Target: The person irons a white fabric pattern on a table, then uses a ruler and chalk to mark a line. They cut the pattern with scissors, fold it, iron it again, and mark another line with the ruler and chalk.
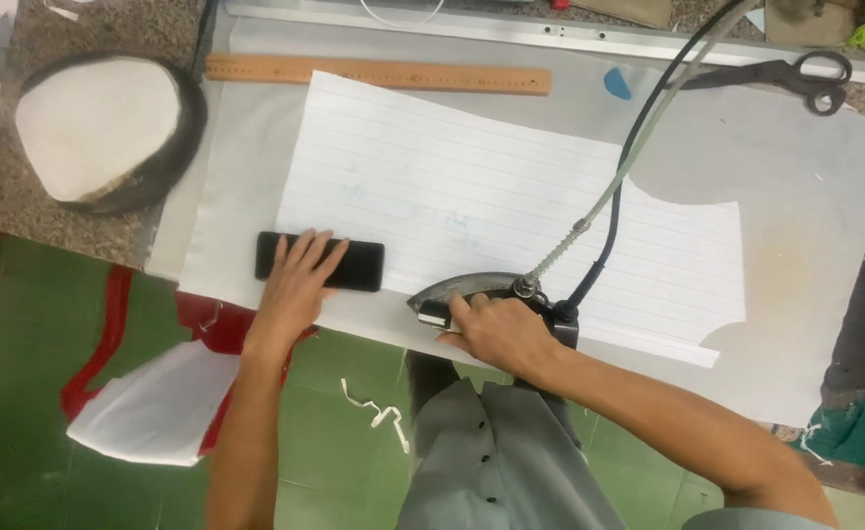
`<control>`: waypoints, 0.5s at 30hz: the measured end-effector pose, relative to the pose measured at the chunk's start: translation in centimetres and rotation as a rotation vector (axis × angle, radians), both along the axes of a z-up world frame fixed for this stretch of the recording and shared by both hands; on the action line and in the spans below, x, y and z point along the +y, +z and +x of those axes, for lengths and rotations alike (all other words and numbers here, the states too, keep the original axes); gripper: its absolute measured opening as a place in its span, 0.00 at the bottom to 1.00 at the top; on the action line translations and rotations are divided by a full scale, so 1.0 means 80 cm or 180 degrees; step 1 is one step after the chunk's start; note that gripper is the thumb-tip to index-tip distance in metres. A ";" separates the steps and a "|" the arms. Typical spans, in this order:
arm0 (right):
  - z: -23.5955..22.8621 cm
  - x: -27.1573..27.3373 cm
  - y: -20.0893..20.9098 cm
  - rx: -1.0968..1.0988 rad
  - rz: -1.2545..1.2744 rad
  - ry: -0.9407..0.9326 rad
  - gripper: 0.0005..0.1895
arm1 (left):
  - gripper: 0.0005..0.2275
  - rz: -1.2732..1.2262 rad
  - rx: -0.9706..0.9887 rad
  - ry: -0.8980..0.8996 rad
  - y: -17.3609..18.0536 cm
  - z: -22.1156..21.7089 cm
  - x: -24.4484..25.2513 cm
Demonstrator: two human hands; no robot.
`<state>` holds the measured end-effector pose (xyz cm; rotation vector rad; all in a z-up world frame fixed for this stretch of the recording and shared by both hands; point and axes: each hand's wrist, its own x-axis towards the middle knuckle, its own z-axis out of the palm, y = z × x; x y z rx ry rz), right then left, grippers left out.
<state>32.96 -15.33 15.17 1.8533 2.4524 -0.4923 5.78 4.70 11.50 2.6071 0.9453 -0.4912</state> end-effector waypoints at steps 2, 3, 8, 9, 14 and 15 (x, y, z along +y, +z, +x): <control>0.035 -0.031 0.013 -0.0015 -0.0039 -0.0048 0.23 | 0.34 0.0017 0.0000 -0.0059 0.000 0.038 -0.043; 0.055 -0.048 0.020 -0.0045 -0.0082 -0.0133 0.20 | 0.34 0.0031 -0.0014 -0.0156 0.001 0.061 -0.066; 0.184 -0.137 0.034 -0.0043 -0.0212 -0.0574 0.24 | 0.32 0.0057 0.0067 -0.0308 -0.003 0.179 -0.190; 0.212 -0.154 0.033 -0.0069 -0.0231 -0.0829 0.25 | 0.32 0.0000 0.0072 -0.0371 -0.002 0.205 -0.212; 0.328 -0.175 0.046 -0.0097 -0.0807 -0.1580 0.26 | 0.32 -0.0193 -0.0015 -0.0725 0.003 0.340 -0.328; 0.346 -0.176 0.046 -0.0108 -0.0784 -0.1771 0.26 | 0.31 -0.0282 -0.0175 -0.0821 0.002 0.365 -0.350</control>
